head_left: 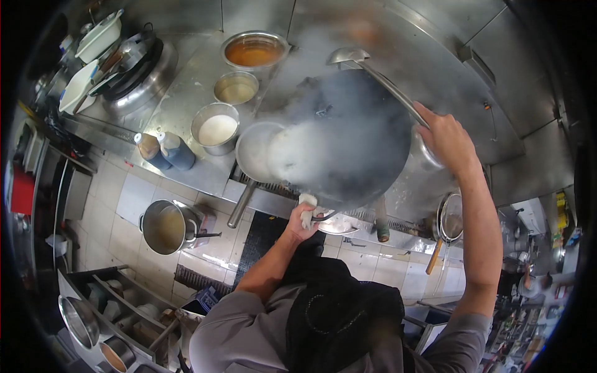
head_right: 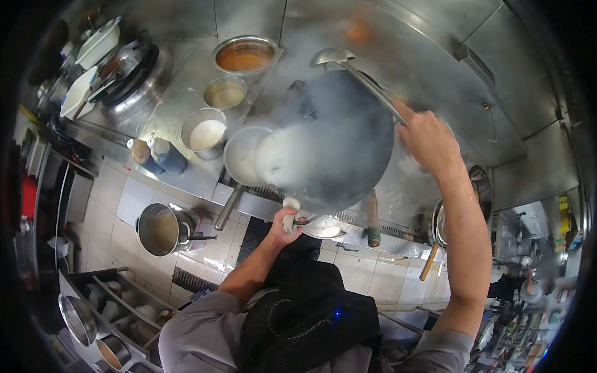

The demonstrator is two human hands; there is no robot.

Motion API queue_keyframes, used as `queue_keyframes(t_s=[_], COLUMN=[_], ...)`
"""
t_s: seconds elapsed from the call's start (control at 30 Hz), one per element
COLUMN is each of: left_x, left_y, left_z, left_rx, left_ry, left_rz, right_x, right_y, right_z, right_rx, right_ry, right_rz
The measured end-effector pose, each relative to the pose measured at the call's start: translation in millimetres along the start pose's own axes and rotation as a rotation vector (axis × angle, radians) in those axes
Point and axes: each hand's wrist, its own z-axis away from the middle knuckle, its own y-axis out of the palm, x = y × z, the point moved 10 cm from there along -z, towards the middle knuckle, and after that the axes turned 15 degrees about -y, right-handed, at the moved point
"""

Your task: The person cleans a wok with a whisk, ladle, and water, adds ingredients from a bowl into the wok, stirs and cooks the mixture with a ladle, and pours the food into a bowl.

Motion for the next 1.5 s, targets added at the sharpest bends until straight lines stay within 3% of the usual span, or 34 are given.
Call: queue_keyframes(t_s=[0.07,0.17,0.27,0.3,0.37,0.4,0.47,0.57,0.67,0.7,0.83,0.87,0.93,1.03,1.1,1.17,1.23,1.33,1.37,1.43,1.5], left_x=[0,-4,5,-8,-25,-40,-41,-44,-35,-46,-27,-26,-29,-24,-26,-33,-34,-42,-47,-76,-91], left_y=[-7,-40,-10,18,29,38,38,28,36,28,-23,-10,9,22,22,14,22,13,22,18,2], left_z=[-8,-19,-13,11,33,46,52,44,41,33,-39,-46,-47,-82,-107,-137,-158,-153,-144,-99,-22], left_rx=[0.088,-0.089,0.085,0.005,-0.075,-0.138,-0.203,-0.234,-0.227,-0.253,-0.199,-0.196,-0.456,-0.497,-0.517,-0.539,-0.571,-0.755,-0.79,-0.9,-1.049], left_ry=[0.026,0.059,-0.002,0.27,0.556,0.862,1.166,1.228,1.226,0.85,0.119,0.102,0.156,0.183,0.242,0.23,0.176,0.144,0.253,0.512,0.668], left_rz=[0.038,0.049,0.127,-0.055,-0.239,-0.667,-1.107,-1.326,-1.484,-1.093,-0.256,-0.27,-0.469,-0.441,-0.415,-0.366,-0.427,-0.656,-0.687,-0.776,-0.843], right_x=[12,31,42,45,45,48,58,50,9,-16,-104,-121,-172,-227,-270,-307,-319,-376,-377,-429,-419], right_y=[-17,-40,-58,-64,-73,-78,-94,-110,-91,-75,47,77,156,243,298,307,325,395,372,442,413], right_z=[-7,-22,-37,-43,-60,-65,-69,-59,-22,-2,109,138,198,277,315,338,341,353,340,345,320], right_rx=[0.019,0.038,0.033,0.028,0.026,0.033,0.037,0.028,-0.056,-0.13,-0.377,-0.419,-0.389,-0.509,-0.518,-0.512,-0.368,-0.49,-0.508,-0.594,-0.299], right_ry=[0.007,-0.004,-0.057,-0.094,-0.133,-0.165,-0.149,-0.127,-0.08,-0.048,0.137,0.235,0.503,0.708,0.768,0.802,1.107,0.987,0.874,0.701,0.941], right_rz=[0.051,0.109,0.172,0.225,0.229,0.233,0.231,0.179,0.064,-0.003,-0.19,-0.183,-0.305,-0.466,-0.449,-0.439,-0.908,-0.671,-0.574,-0.417,-0.759])
